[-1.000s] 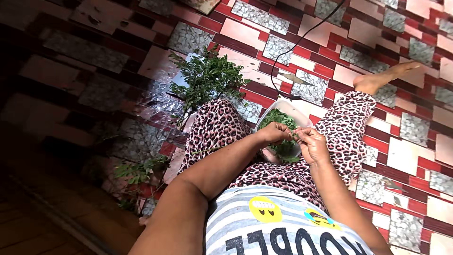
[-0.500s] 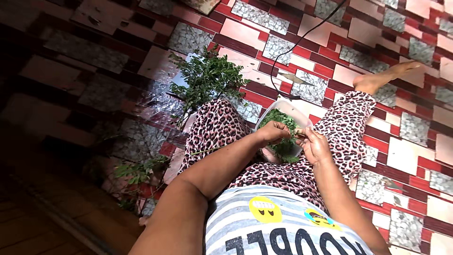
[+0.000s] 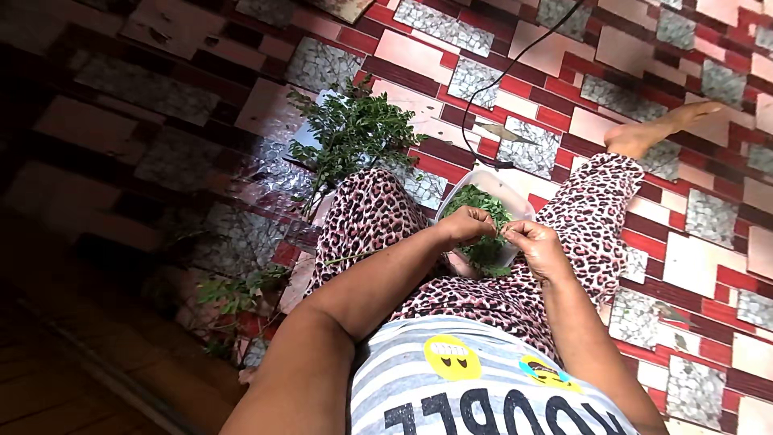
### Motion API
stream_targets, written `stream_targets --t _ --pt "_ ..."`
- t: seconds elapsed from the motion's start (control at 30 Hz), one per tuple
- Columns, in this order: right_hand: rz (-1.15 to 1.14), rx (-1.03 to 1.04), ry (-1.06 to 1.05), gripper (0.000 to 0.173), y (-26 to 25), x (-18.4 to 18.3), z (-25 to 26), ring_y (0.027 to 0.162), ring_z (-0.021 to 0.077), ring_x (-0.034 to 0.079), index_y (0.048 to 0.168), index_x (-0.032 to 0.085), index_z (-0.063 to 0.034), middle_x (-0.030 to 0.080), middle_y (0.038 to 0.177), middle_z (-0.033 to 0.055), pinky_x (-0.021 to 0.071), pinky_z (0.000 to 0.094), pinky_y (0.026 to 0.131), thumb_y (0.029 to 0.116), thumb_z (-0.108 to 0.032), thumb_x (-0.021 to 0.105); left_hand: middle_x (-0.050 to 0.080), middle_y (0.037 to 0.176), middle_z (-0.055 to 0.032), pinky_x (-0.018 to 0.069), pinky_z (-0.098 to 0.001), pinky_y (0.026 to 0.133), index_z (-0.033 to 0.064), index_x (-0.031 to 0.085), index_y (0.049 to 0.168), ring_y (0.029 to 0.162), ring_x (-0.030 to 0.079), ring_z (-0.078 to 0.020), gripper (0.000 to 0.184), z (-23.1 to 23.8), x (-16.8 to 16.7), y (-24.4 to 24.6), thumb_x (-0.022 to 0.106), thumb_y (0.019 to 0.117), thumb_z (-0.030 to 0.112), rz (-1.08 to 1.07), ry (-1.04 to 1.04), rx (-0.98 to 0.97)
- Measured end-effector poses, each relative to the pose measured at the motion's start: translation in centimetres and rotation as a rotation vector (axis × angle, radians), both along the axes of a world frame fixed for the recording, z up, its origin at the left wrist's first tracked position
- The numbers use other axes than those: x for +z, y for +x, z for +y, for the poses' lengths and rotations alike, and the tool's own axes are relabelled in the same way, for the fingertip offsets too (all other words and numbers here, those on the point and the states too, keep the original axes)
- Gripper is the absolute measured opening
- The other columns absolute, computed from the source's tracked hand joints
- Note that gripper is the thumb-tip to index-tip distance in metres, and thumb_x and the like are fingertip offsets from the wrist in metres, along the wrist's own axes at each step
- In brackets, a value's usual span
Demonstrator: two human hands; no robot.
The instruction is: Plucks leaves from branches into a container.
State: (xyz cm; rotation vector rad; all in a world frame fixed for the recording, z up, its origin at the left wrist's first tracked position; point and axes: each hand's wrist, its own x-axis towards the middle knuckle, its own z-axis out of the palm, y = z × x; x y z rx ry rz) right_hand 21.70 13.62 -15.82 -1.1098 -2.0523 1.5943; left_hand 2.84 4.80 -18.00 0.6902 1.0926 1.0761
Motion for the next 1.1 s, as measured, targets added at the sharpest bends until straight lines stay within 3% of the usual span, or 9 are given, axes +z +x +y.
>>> stream_targets --t 0.2,0.4,0.47,0.57,0.63,0.7,0.77,0.93,1.1 --pt "-0.099 0.258 0.089 0.009 0.8 1.5 0.6 0.088 0.0061 0.064 0.086 0.069 -0.0042 0.069 0.094 0.0016 0.0543 0.028 0.082 0.0941 -0.002 0.065 0.045 0.056 0.0046 0.0292 -0.0182 0.044 0.0054 0.061 0.081 0.045 0.036 -0.0021 0.017 -0.1 0.1 -0.2 0.062 0.0971 0.005 0.021 -0.007 -0.016" --pt "-0.148 0.189 0.11 0.009 0.7 1.8 0.8 0.086 0.006 0.064 0.089 0.072 -0.0046 0.071 0.094 0.0022 0.0541 0.0277 0.08 0.0963 -0.005 0.066 0.044 0.054 0.0048 0.0295 -0.018 0.042 0.005 0.062 0.082 0.043 0.037 -0.0021 0.015 0.1 -0.2 -0.4 0.062 0.0976 0.006 -0.017 0.009 0.01" --pt "-0.234 0.143 0.187 0.012 0.3 1.8 0.6 0.098 0.0139 0.066 0.102 0.073 -0.0014 0.071 0.109 0.0083 0.0538 0.0357 0.089 0.0999 -0.007 0.063 0.044 0.055 0.0043 0.0304 -0.0182 0.042 0.0048 0.062 0.086 0.043 0.037 -0.0028 0.015 0.0 -0.2 -0.3 0.058 0.0999 0.007 -0.049 0.016 0.046" --pt "-0.338 0.142 0.272 0.035 -0.2 1.6 0.6 0.132 0.034 0.055 0.138 0.059 0.003 0.053 0.147 0.0214 0.0443 0.0522 0.109 0.1054 -0.009 0.053 0.045 0.058 0.0038 0.0323 -0.0172 0.043 0.0054 0.062 0.092 0.045 0.038 -0.0027 0.014 -0.3 0.2 -0.5 0.054 0.1027 0.01 -0.082 0.003 0.121" --pt "-0.281 0.079 0.271 0.03 -0.5 1.5 0.4 0.127 0.0298 0.059 0.128 0.066 0.0019 0.061 0.138 0.0186 0.0459 0.05 0.108 0.1066 -0.011 0.05 0.046 0.059 0.0042 0.0346 -0.017 0.045 0.0047 0.062 0.096 0.046 0.04 -0.0026 0.013 -0.3 0.4 -0.7 0.053 0.1039 0.01 -0.113 -0.012 0.131" --pt "-0.215 -0.021 0.265 0.021 -0.6 1.1 0.1 0.102 0.0232 0.068 0.105 0.073 0.0006 0.072 0.108 0.0142 0.0529 0.0471 0.095 0.1035 -0.014 0.058 0.047 0.058 0.0048 0.035 -0.0171 0.046 0.0042 0.061 0.096 0.047 0.041 -0.0022 0.015 -0.3 0.6 -0.9 0.05 0.1046 0.009 -0.135 -0.014 0.131" --pt "-0.157 -0.092 0.254 0.017 -0.7 0.6 -0.2 0.087 0.0206 0.066 0.094 0.071 0.0033 0.069 0.092 0.0141 0.053 0.0429 0.084 0.0971 -0.013 0.068 0.048 0.059 0.0046 0.0358 -0.0176 0.047 0.0048 0.061 0.094 0.048 0.042 -0.0025 0.017 -0.4 0.5 -1.0 0.049 0.1044 0.008 -0.146 -0.012 0.148" --pt "0.098 -0.074 0.066 0.011 -0.6 0.0 -1.5 0.079 0.0135 0.068 0.096 0.066 0.0017 0.069 0.089 0.0079 0.0596 0.0329 0.076 0.0939 -0.009 0.068 0.058 0.073 0.0014 0.0509 -0.024 0.062 0.0082 0.061 0.1 0.061 0.055 -0.0076 0.013 -0.5 0.5 -1.4 0.049 0.1055 0.01 -0.188 0.018 0.379" --pt "-0.035 0.437 -0.102 0.023 -0.6 2.3 -2.8 0.082 0.0081 0.066 0.102 0.073 0.0008 0.071 0.092 0.0055 0.0561 0.0298 0.082 0.0997 -0.02 0.063 0.062 0.083 0.0001 0.0541 -0.027 0.069 0.0119 0.06 0.101 0.069 0.06 -0.0102 0.015 -0.3 -0.1 -2.0 0.046 0.1054 0.008 -0.284 0.117 0.551"
